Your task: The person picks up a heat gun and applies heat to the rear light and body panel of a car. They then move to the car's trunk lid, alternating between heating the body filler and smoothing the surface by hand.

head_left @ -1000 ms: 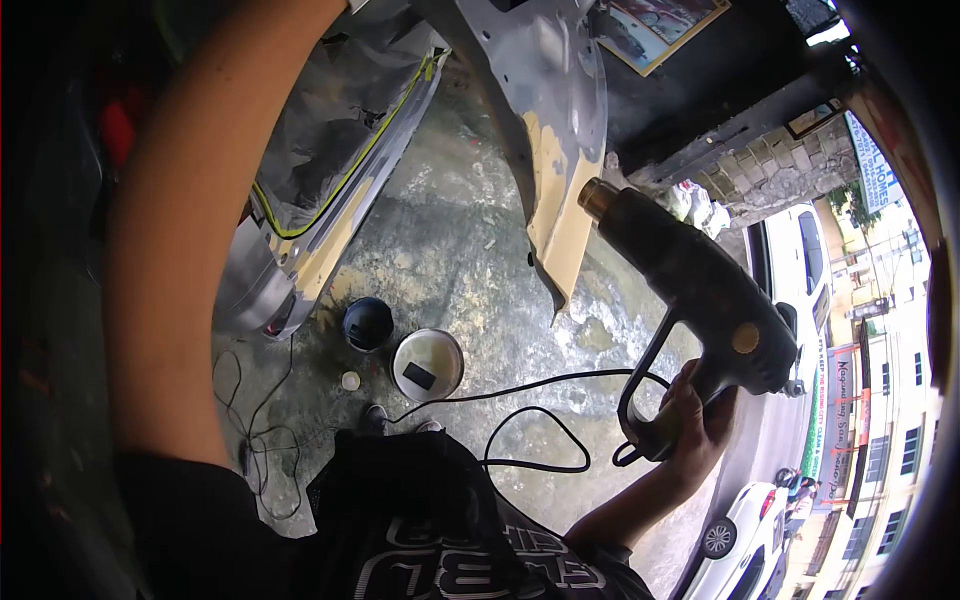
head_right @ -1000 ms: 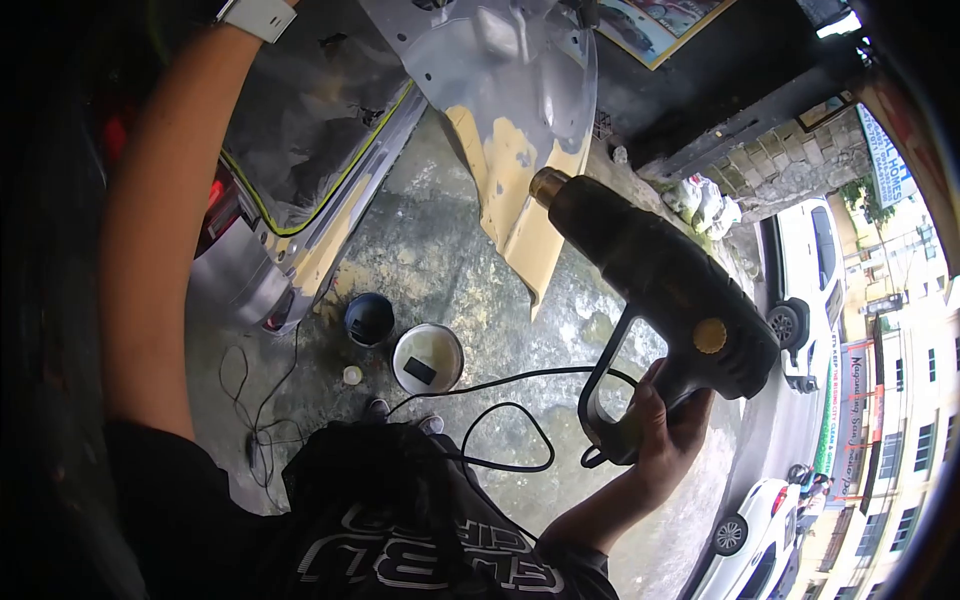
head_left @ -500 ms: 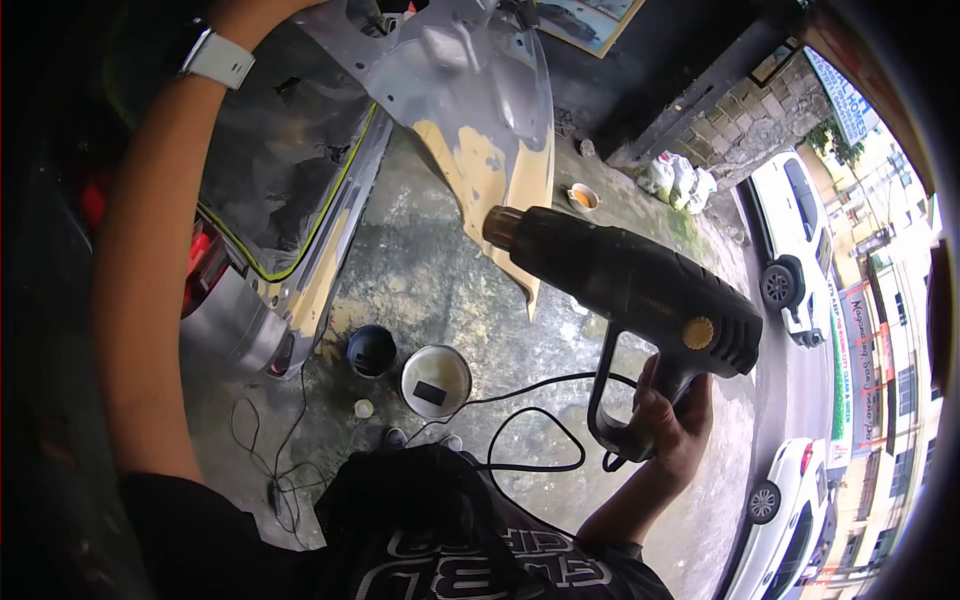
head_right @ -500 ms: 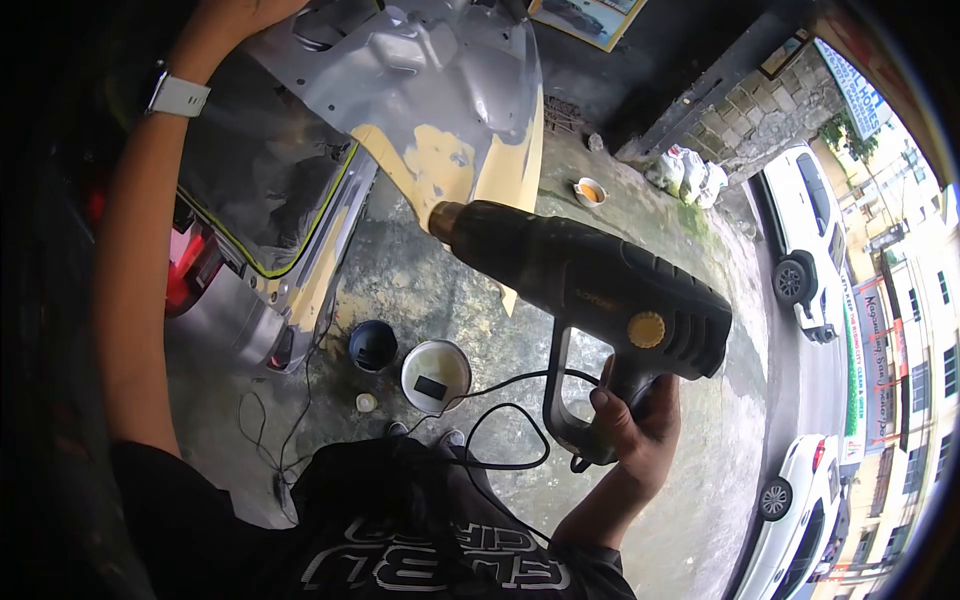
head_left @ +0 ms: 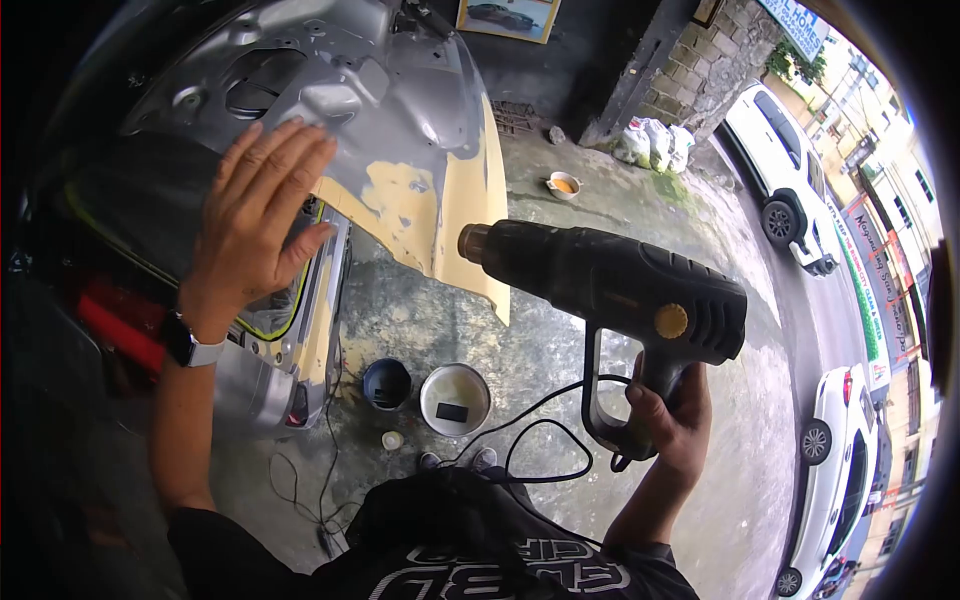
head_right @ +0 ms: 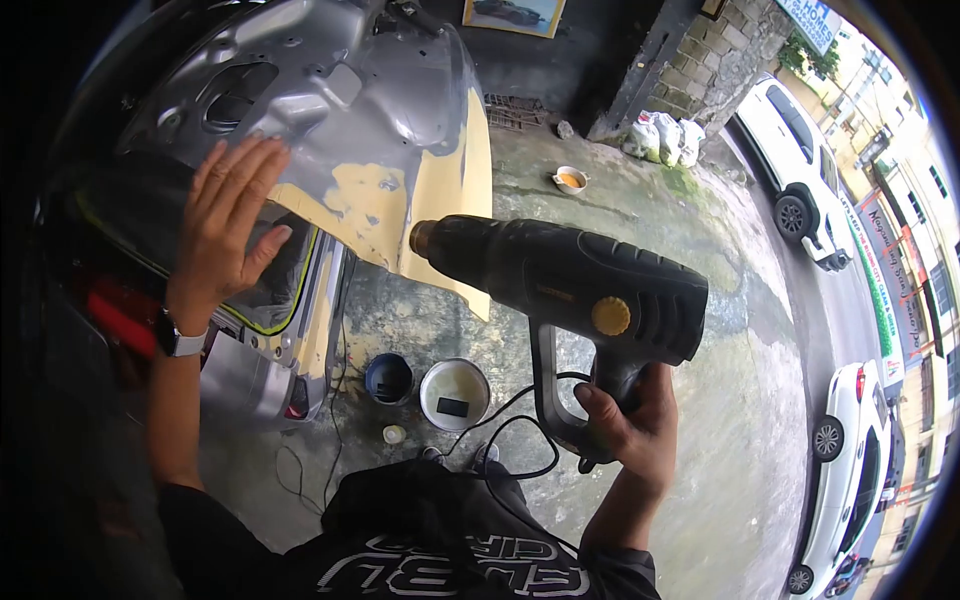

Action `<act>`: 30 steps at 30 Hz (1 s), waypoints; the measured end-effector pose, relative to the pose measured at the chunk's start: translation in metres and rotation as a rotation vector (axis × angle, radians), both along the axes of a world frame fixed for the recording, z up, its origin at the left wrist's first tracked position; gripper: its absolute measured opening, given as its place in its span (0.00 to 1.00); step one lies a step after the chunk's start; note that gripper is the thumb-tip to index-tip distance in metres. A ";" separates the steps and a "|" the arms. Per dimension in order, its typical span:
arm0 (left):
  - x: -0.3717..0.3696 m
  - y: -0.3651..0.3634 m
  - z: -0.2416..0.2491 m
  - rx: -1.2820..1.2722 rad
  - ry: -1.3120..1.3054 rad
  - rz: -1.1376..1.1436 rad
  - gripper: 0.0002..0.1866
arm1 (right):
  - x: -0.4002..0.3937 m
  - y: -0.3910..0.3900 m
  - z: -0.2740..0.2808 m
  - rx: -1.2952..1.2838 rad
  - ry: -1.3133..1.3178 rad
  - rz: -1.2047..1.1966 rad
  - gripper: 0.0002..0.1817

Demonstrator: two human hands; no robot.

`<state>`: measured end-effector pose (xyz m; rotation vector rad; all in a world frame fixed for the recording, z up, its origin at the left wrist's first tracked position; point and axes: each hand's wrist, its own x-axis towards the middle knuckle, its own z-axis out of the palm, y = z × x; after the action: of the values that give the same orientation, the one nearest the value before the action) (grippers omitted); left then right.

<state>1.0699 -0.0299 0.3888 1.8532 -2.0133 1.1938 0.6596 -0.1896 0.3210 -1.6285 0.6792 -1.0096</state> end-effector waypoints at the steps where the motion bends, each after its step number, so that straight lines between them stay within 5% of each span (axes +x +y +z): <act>1: 0.002 0.003 0.009 -0.033 0.002 0.022 0.29 | 0.003 0.001 0.002 0.006 -0.001 0.005 0.35; 8: 0.042 0.008 0.049 -0.244 0.141 -0.022 0.23 | 0.033 0.008 0.023 -0.077 0.008 0.083 0.36; 21: 0.031 0.011 0.059 -0.042 0.084 0.197 0.28 | 0.067 0.027 0.073 0.010 -0.116 0.179 0.35; 22: 0.074 0.006 0.051 0.005 0.032 0.106 0.28 | 0.048 0.011 0.063 -0.185 0.346 0.095 0.31; 23: 0.039 -0.019 0.057 0.014 0.021 0.152 0.28 | 0.034 0.008 0.071 -0.111 0.171 0.121 0.28; 24: 0.062 0.014 0.050 0.029 0.041 0.193 0.30 | 0.062 0.008 0.068 -0.218 0.012 0.268 0.30; 25: 0.061 0.014 0.048 0.000 0.069 0.118 0.30 | 0.052 0.013 0.088 -0.214 0.456 0.206 0.38; 26: 0.048 0.009 0.053 -0.074 0.145 0.030 0.30 | 0.063 0.003 0.073 -0.535 0.123 0.164 0.45; 27: 0.036 0.006 0.057 -0.132 0.230 -0.059 0.31 | 0.056 0.003 0.069 -0.529 0.019 0.211 0.48; 29: 0.001 0.010 0.057 -0.161 0.165 -0.162 0.28 | 0.038 0.014 0.071 -0.383 0.058 0.337 0.49; 30: -0.017 0.014 0.060 -0.172 0.035 -0.174 0.27 | 0.035 0.014 0.060 -0.519 0.028 0.252 0.48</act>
<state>1.0530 -0.0163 0.4490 1.5738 -1.9396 1.2338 0.6946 -0.1756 0.3811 -2.1173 0.2215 -1.0289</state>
